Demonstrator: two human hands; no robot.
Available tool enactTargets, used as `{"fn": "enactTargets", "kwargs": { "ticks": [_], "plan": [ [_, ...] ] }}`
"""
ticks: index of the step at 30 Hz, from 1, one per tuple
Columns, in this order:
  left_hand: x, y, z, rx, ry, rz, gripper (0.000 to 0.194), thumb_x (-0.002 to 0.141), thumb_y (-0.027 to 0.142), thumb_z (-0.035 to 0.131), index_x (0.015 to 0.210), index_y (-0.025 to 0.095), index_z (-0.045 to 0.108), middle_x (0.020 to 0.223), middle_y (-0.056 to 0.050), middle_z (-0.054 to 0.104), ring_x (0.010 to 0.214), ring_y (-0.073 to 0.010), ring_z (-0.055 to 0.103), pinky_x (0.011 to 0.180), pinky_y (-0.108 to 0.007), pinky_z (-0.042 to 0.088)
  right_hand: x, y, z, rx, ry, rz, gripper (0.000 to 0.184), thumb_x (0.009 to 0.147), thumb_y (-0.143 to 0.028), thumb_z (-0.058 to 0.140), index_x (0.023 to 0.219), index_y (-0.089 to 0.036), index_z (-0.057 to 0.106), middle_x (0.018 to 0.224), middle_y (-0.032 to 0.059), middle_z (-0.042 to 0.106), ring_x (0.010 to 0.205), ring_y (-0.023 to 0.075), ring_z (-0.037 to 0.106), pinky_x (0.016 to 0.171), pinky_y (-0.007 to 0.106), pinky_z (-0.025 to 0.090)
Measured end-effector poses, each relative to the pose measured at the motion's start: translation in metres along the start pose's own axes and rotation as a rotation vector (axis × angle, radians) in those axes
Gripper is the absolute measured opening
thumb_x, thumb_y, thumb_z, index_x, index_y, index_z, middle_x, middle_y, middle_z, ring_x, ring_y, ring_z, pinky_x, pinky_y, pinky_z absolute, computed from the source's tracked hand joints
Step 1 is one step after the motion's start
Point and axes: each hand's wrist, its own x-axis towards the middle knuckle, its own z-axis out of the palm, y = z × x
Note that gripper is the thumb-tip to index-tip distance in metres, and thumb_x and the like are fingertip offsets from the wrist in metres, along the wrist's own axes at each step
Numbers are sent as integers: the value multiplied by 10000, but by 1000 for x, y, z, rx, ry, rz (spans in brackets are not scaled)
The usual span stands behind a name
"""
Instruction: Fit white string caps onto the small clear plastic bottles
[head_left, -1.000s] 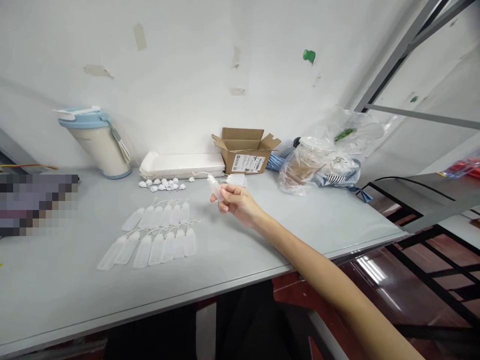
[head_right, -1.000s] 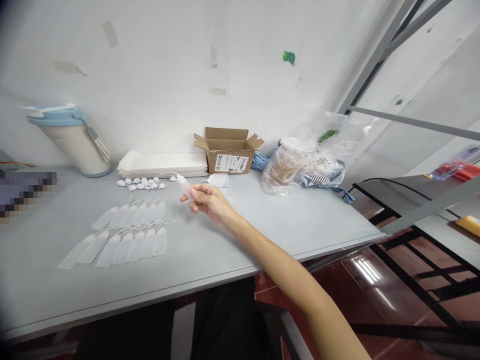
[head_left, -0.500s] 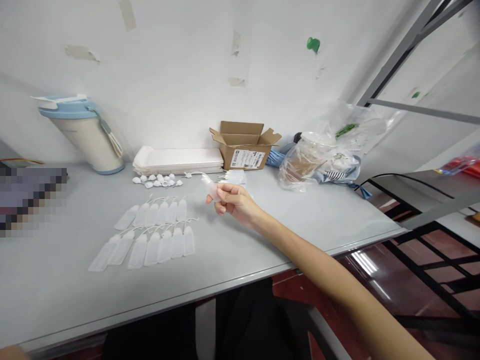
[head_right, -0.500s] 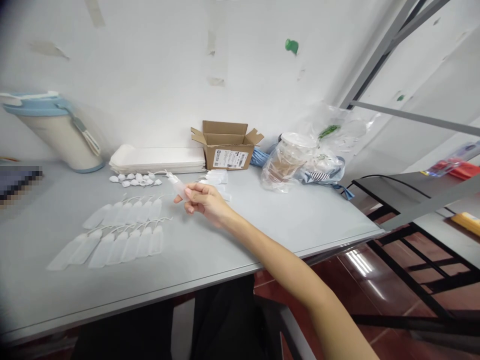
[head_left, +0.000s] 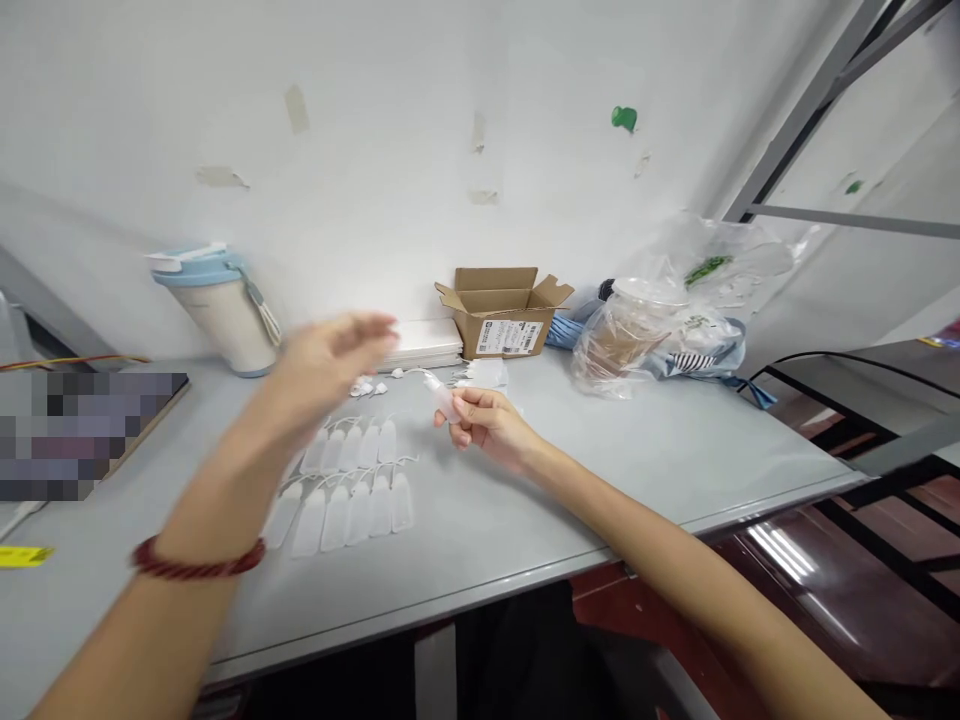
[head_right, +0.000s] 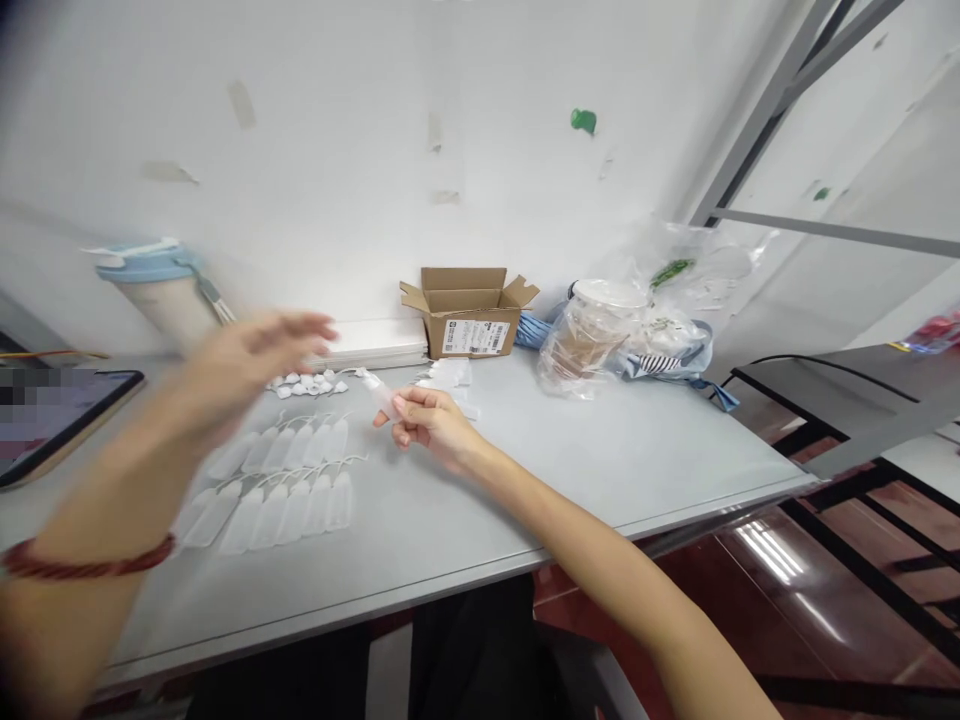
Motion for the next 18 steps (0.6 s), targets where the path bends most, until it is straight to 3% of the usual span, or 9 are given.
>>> {"fn": "enactTargets", "kwargs": {
  "ticks": [3,5,8,12,18],
  "plan": [
    [2,-24,9,26,-171,-63,491,756,481,657,1147,189,605,1154,-96,635,1060,-259,575,848,-395,487,0,-3,-1,-1,31,-11,257,771,-375,674,821,-138,587,791,28,646,475,50,430,497,228,355],
    [2,-34,14,83,-238,-29,500,738,497,660,1146,212,608,1186,-87,623,1065,-264,571,838,-383,486,0,-4,-2,0,30,-13,257,767,-373,677,825,-137,592,779,23,641,467,50,432,494,229,355],
    [-2,-37,19,116,-297,61,407,754,501,635,1017,191,649,1078,-73,659,1002,-249,588,832,-365,482,0,-2,-2,-6,8,13,255,771,-371,676,832,-136,595,790,26,640,462,50,436,491,232,357],
    [-6,-37,25,92,-308,98,303,787,455,621,950,201,646,939,-39,683,903,-207,609,802,-324,475,-2,-2,0,-20,-4,42,259,768,-371,678,814,-134,588,769,19,629,453,48,430,483,233,346],
    [-7,-41,26,92,-265,98,338,745,431,669,989,201,624,949,-47,672,887,-207,608,774,-332,472,-4,-6,4,-51,10,34,267,763,-383,680,773,-137,575,671,-13,582,441,47,399,478,234,322]
  ]
}}
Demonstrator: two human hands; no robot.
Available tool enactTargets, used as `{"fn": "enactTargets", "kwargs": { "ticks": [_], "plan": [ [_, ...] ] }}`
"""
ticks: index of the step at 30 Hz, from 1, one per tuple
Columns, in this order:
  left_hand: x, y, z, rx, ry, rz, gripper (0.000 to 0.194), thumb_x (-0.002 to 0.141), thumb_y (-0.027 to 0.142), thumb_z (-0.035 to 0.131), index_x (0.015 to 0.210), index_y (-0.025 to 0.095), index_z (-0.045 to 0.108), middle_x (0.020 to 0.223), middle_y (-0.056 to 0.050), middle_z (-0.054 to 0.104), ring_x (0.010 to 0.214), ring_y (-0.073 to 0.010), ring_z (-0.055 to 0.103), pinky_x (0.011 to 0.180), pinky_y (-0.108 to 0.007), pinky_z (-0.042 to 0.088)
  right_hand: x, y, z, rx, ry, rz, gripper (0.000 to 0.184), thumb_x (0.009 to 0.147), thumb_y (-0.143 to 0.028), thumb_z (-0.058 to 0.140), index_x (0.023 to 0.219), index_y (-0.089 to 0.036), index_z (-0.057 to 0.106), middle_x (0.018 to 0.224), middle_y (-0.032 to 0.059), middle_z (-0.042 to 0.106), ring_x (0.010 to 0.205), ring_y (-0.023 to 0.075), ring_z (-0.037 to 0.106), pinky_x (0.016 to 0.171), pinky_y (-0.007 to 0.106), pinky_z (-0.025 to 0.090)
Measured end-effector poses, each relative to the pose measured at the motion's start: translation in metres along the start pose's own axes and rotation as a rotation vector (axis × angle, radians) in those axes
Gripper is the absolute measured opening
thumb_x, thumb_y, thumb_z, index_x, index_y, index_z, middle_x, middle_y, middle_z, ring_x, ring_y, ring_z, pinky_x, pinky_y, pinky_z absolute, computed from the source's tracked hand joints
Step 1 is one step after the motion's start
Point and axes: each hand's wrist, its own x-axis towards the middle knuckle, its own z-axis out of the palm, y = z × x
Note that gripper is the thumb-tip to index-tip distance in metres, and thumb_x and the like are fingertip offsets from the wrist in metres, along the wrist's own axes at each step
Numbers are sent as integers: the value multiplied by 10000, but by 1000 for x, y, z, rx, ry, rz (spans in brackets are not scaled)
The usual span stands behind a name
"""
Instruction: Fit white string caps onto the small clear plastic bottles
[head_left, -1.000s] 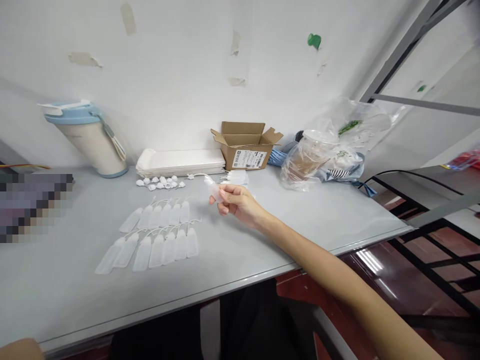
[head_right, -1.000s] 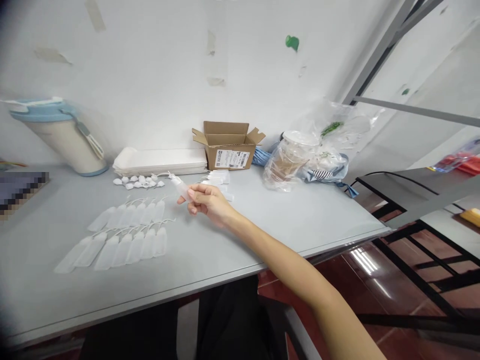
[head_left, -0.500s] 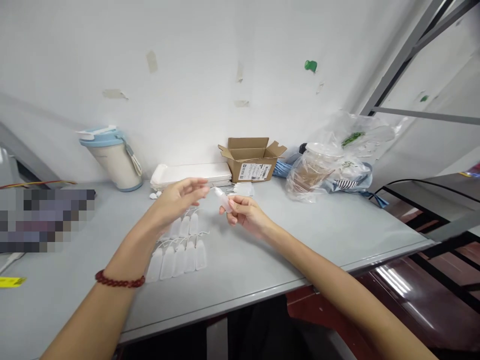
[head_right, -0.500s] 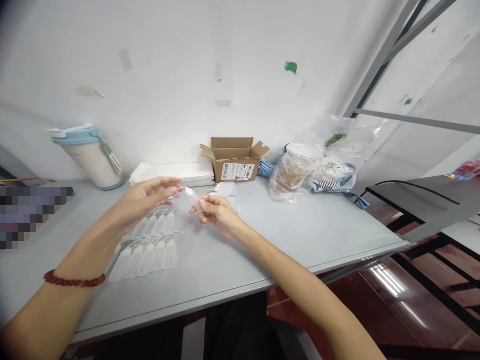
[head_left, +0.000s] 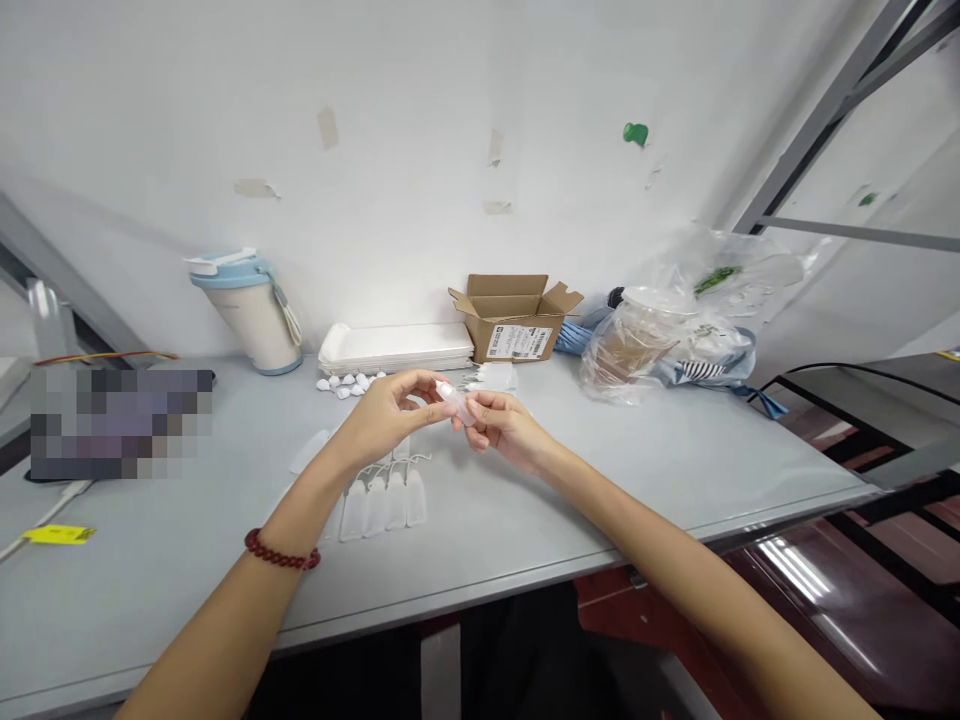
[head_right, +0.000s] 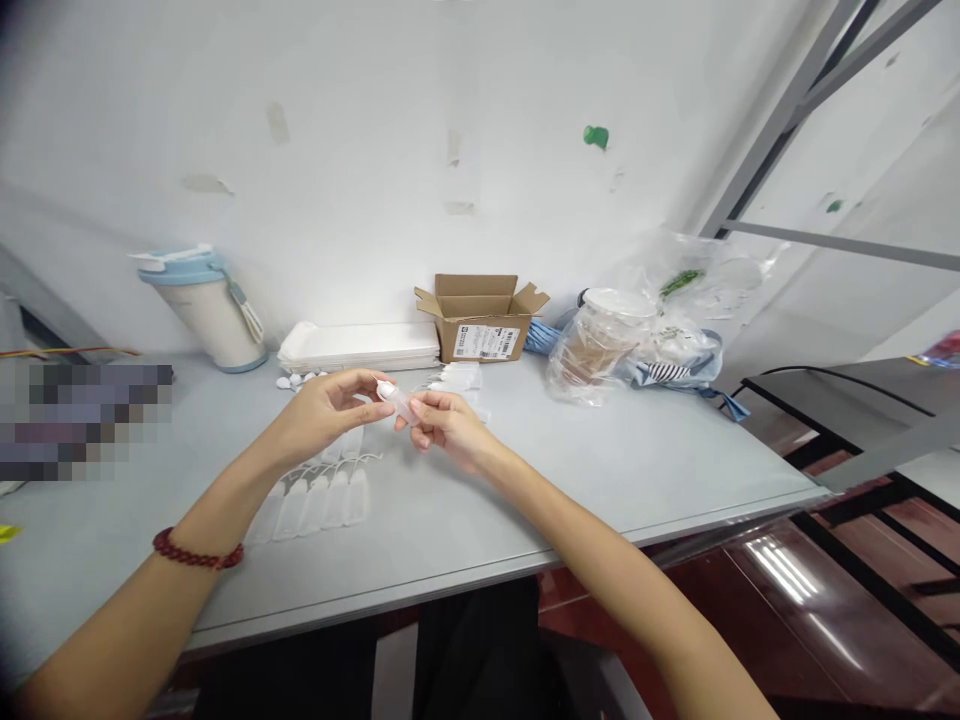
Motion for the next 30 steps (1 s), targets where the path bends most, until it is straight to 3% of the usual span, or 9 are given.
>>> {"fn": "enactTargets", "kwargs": {
  "ticks": [3,8,16,24,30],
  "plan": [
    [0,-1,1,-13,-38,-16,421,724,428,686,1061,195,590,950,-53,658,897,-211,599,759,-337,475,1,0,-1,-14,-4,-15,293,736,-402,702,732,-144,563,568,-47,505,433,54,398,469,230,302],
    [-1,-1,3,-23,-180,2,315,718,431,683,920,203,602,944,-42,640,874,-203,597,733,-318,477,2,0,-4,-22,8,-35,311,724,-417,711,748,-139,574,651,-12,582,436,48,419,462,223,306],
    [0,-5,1,-91,27,-53,336,766,491,590,857,171,639,795,-30,622,751,-173,579,694,-313,482,2,4,-5,-38,-10,2,319,732,-418,712,833,-142,587,750,9,626,422,33,386,406,206,375],
    [2,-11,0,-111,-59,-38,328,786,450,554,923,171,659,879,-51,636,821,-185,581,691,-308,499,2,6,-8,-88,-29,49,309,763,-429,685,834,-143,591,699,-7,611,378,20,334,330,178,386],
    [2,-11,1,-106,-40,-17,335,771,462,578,939,188,673,957,-53,659,825,-179,571,710,-312,486,1,6,-7,-16,-28,107,322,774,-454,668,805,-152,561,651,-25,585,359,11,290,313,164,340]
  ]
}}
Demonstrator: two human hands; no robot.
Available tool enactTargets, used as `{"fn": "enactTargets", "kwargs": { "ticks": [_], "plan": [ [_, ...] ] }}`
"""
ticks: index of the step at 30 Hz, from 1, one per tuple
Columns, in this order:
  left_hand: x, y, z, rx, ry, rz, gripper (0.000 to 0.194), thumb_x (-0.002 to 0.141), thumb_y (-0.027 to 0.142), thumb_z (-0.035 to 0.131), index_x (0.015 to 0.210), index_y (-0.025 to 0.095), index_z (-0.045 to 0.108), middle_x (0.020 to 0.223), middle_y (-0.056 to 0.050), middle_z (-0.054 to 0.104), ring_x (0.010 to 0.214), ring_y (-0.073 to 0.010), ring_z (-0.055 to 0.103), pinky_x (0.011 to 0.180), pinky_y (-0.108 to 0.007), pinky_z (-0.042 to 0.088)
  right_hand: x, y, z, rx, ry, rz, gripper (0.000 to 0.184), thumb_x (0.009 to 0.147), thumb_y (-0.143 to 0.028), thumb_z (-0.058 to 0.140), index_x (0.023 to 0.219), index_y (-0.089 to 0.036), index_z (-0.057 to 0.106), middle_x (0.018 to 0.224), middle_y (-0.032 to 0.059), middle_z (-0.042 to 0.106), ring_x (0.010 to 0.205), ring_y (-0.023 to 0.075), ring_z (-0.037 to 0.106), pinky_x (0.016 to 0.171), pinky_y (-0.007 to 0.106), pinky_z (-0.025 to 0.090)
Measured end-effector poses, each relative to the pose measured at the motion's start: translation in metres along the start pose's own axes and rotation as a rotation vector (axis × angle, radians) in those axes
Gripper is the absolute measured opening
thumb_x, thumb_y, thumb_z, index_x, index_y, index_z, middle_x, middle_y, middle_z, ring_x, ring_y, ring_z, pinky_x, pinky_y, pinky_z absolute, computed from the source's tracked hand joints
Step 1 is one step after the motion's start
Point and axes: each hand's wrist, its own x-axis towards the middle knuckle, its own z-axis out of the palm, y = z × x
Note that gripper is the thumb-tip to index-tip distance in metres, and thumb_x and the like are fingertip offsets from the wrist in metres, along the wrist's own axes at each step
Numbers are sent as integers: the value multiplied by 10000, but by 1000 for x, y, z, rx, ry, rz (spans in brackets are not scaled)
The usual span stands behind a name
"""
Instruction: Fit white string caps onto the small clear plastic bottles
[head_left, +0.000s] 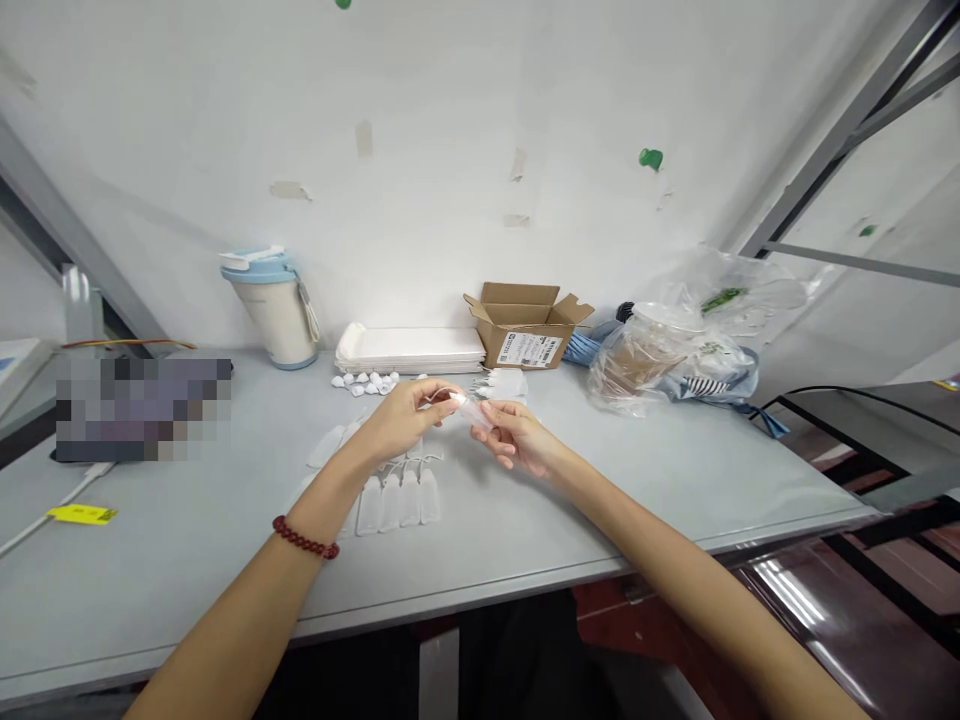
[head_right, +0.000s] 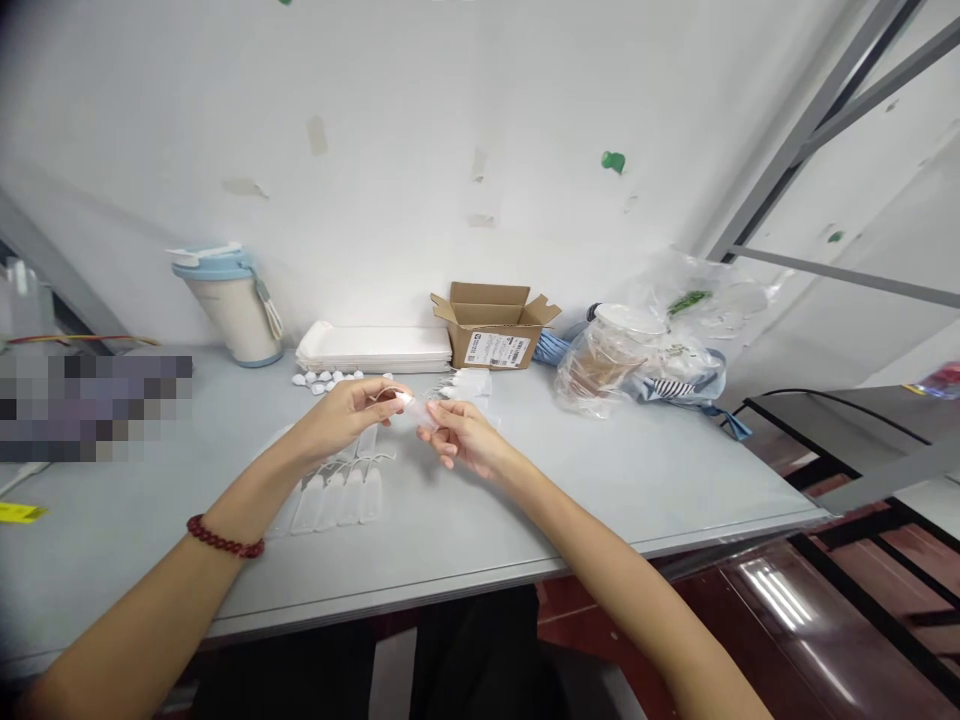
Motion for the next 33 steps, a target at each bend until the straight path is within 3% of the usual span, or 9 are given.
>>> {"fn": "enactTargets", "kwargs": {
  "ticks": [6,13,19,25,33],
  "plan": [
    [0,0,1,-25,55,-97,333,761,466,596,902,177,683,882,-47,656,840,-181,584,716,-302,480,2,-1,0,-45,148,-111,379,685,-406,757,913,-172,565,718,-13,624,471,53,480,440,211,468],
    [0,-2,6,-37,31,-179,372,768,512,584,671,157,638,721,-47,632,704,-177,586,585,-275,471,2,0,0,-189,176,-198,397,705,-467,714,928,-165,584,711,-15,616,466,59,501,446,233,488],
    [-1,1,8,-29,16,-135,438,774,562,560,613,159,619,656,-37,611,620,-154,561,580,-279,484,2,2,3,-298,178,-292,399,763,-511,637,961,-172,565,732,-10,608,451,55,496,445,235,472],
    [-1,1,10,-11,38,-194,482,776,596,549,629,146,638,608,-42,605,553,-149,550,549,-285,467,1,2,4,-404,240,-350,387,792,-508,593,970,-166,555,712,-15,597,430,53,483,441,229,430],
    [-3,5,13,45,48,-108,376,728,535,620,642,171,585,618,-8,579,600,-146,535,594,-276,449,-1,-1,2,-455,269,-369,391,797,-545,565,898,-168,561,603,-52,493,410,60,420,415,227,356]
  ]
}}
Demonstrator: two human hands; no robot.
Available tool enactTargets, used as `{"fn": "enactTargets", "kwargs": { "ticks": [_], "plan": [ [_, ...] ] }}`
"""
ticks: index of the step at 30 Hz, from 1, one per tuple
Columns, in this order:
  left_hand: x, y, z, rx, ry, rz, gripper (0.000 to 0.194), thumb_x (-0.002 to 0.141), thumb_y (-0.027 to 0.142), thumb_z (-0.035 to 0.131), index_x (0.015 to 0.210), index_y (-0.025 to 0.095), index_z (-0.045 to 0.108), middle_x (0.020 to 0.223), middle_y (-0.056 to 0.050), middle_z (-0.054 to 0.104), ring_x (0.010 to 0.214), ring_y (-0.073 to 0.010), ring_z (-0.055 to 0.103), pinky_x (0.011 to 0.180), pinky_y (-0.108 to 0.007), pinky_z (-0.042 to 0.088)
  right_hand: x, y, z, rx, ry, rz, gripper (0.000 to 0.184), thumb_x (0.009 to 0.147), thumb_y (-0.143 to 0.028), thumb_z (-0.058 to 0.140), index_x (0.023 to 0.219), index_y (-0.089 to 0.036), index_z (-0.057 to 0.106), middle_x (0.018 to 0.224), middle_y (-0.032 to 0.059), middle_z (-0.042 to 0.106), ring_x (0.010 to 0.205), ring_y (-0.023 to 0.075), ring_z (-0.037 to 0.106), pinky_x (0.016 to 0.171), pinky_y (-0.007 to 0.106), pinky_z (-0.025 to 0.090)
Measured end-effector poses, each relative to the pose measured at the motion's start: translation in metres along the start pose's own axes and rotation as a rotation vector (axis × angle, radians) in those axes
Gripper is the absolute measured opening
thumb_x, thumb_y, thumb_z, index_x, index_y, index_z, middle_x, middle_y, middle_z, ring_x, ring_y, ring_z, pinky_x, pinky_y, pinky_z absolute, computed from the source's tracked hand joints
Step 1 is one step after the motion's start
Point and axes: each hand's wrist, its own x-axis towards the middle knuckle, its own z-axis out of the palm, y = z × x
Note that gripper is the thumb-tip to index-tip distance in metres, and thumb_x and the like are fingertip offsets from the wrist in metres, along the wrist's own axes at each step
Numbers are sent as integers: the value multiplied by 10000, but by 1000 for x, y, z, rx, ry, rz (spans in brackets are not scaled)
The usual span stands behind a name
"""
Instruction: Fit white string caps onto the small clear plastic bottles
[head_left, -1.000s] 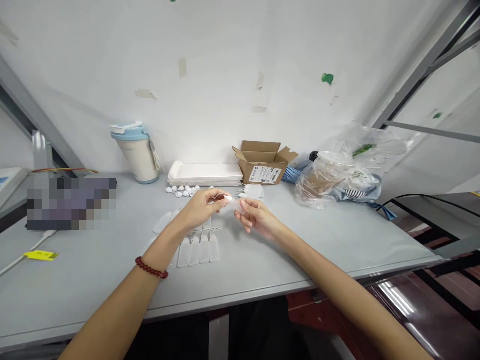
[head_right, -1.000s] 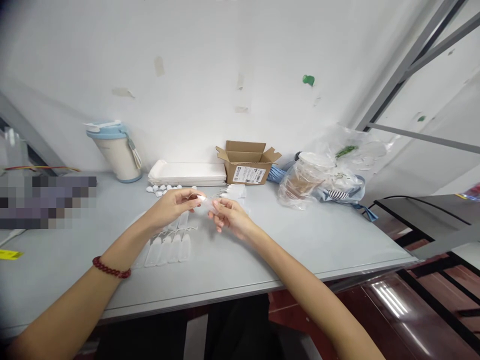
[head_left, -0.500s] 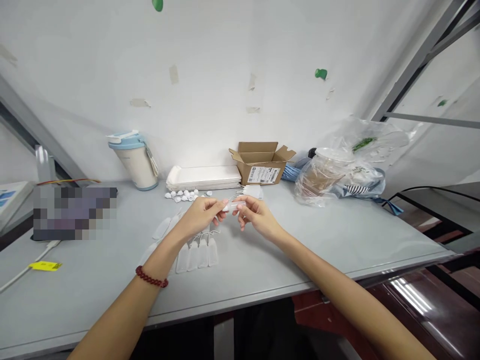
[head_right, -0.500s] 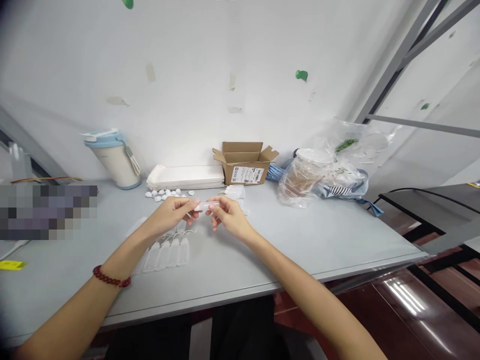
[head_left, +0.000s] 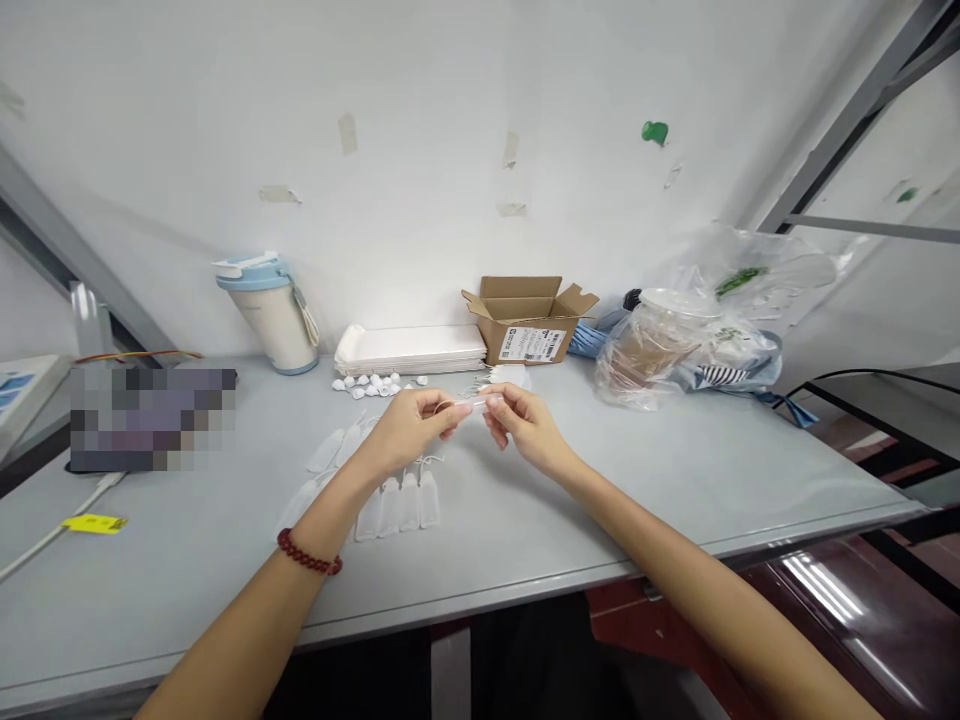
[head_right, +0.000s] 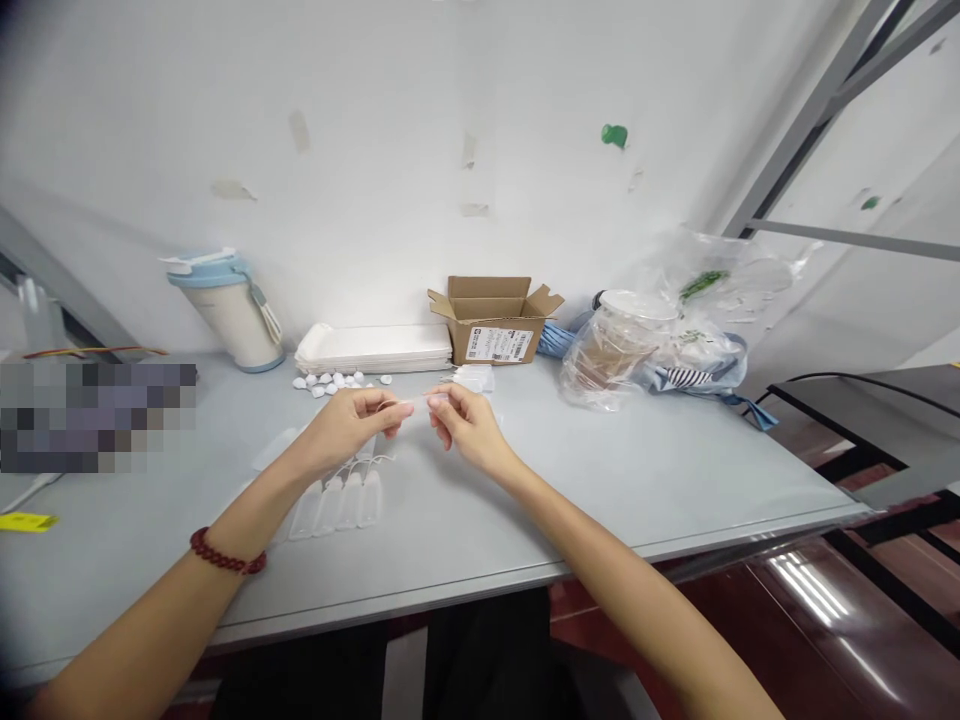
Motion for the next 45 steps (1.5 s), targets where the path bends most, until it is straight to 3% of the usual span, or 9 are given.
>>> {"fn": "enactTargets", "kwargs": {
  "ticks": [4,7,12,15,25,32,37,45],
  "plan": [
    [1,1,2,24,79,65,338,656,489,697,707,175,585,696,-1,597,653,-145,535,623,-277,445,2,2,-1,15,-4,16,397,793,-562,558,830,-167,557,567,-58,459,405,62,391,414,230,335],
    [2,-2,1,43,58,70,337,679,496,682,750,175,610,740,-11,618,703,-159,558,656,-285,455,3,3,-1,23,1,20,410,787,-573,559,837,-166,559,570,-56,462,407,63,386,418,232,327],
    [2,-7,-2,-34,-47,-69,468,803,583,509,653,153,613,636,-32,604,599,-152,558,623,-296,464,2,3,1,9,-6,13,410,794,-553,561,916,-162,567,616,-40,512,430,67,406,438,234,336],
    [2,-8,-1,-71,-42,-103,478,798,588,522,623,151,606,583,-24,583,554,-142,542,591,-286,455,1,2,2,2,-5,10,413,790,-553,568,936,-166,569,636,-32,534,437,70,414,443,236,338],
    [1,-2,2,-28,3,31,391,774,507,592,587,165,559,586,4,563,589,-128,529,591,-241,425,1,0,1,63,13,18,422,775,-579,574,827,-161,554,570,-63,436,405,52,369,414,225,297],
    [1,-4,9,179,116,112,371,810,471,536,597,168,508,555,36,490,500,-90,377,487,-222,313,2,0,0,119,-2,78,458,760,-599,583,650,-177,447,544,-76,381,391,38,360,405,214,276],
    [0,-7,11,357,151,259,314,847,395,505,624,173,495,583,39,483,564,-100,411,554,-227,331,2,-1,-1,150,-4,113,481,746,-597,603,603,-192,387,508,-89,333,373,36,342,390,211,276],
    [-1,-7,10,338,123,286,196,814,353,552,747,171,585,723,-10,625,688,-144,556,600,-239,396,3,-2,-3,139,21,146,468,717,-587,628,603,-189,412,496,-90,339,348,35,325,365,210,250]
  ]
}}
